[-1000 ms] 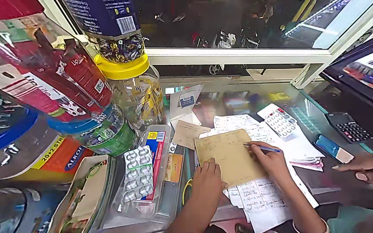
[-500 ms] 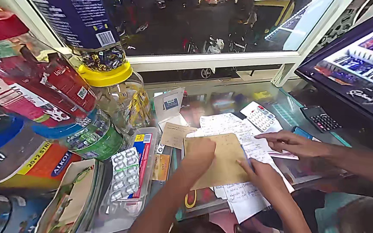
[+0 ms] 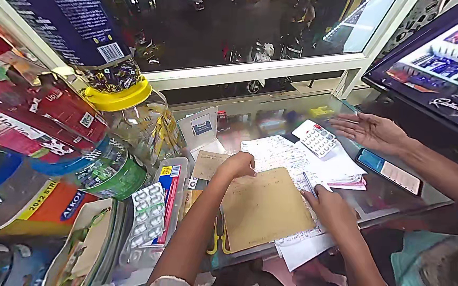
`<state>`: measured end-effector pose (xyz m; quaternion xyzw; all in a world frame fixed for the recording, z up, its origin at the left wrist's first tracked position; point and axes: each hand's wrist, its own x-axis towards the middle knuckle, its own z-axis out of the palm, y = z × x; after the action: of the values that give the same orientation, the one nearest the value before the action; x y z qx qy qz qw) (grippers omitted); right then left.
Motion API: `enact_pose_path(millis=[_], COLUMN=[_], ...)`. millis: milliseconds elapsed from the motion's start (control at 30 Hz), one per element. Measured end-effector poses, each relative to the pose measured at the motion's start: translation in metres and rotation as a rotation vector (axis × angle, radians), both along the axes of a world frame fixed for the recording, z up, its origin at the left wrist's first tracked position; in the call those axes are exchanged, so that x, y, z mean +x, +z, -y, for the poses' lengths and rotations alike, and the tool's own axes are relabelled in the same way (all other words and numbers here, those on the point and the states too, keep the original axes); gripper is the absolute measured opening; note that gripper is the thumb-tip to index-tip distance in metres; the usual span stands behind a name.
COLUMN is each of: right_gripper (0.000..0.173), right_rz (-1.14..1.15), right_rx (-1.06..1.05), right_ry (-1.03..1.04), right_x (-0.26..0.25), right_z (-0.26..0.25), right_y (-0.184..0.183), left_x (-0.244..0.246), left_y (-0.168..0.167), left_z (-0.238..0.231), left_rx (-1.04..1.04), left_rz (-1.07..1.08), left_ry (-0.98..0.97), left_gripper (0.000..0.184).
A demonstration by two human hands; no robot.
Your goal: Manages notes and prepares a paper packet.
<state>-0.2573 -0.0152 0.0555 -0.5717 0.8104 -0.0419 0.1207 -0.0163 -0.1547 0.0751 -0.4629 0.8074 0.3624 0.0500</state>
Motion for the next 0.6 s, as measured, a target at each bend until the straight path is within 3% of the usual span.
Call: enact_pose_path(millis=[100, 233, 333, 400, 433, 533, 600], right_gripper=[0.048, 0.046, 0.043, 0.048, 0.047, 0.038, 0.038], right_rz=[-0.005, 0.206, 0.468, 0.542, 0.537, 0.571, 0.638], right_rx=[-0.042, -0.235, -0.062, 0.032, -0.017, -0.493, -0.66], right_ry=[-0.001, 0.216, 0.473, 0.511, 0.442, 0.227, 0.204], right_x=[-0.007, 0.013, 0.058, 0.071, 0.065, 0.022, 0.008], right_z=[0.009, -0.013, -0.029, -0.022, -0.017, -0.002, -0.005], right_y=[-0.003, -0.001, 0.002, -0.005, -0.008, -0.016, -0.013], left_x=[-0.008, -0.013, -0.013, -0.013, -0.012, 0.0, 0.009], left_y=[-0.005, -0.014, -0.014, -0.014, -0.014, -0.007, -0.001], left_z=[-0.007, -0.01, -0.008, -0.006, -0.007, -0.006, -0.005], left_rx=[-0.007, 0.007, 0.023, 0.022, 0.024, 0.004, -0.009], left_rz=[0.025, 0.037, 0.032, 0.033, 0.037, -0.003, -0.092], left_ry=[0.016, 0.021, 0.02, 0.019, 0.015, -0.01, -0.021], left_gripper=[0.057, 0.058, 0.055, 0.049, 0.046, 0.035, 0.034])
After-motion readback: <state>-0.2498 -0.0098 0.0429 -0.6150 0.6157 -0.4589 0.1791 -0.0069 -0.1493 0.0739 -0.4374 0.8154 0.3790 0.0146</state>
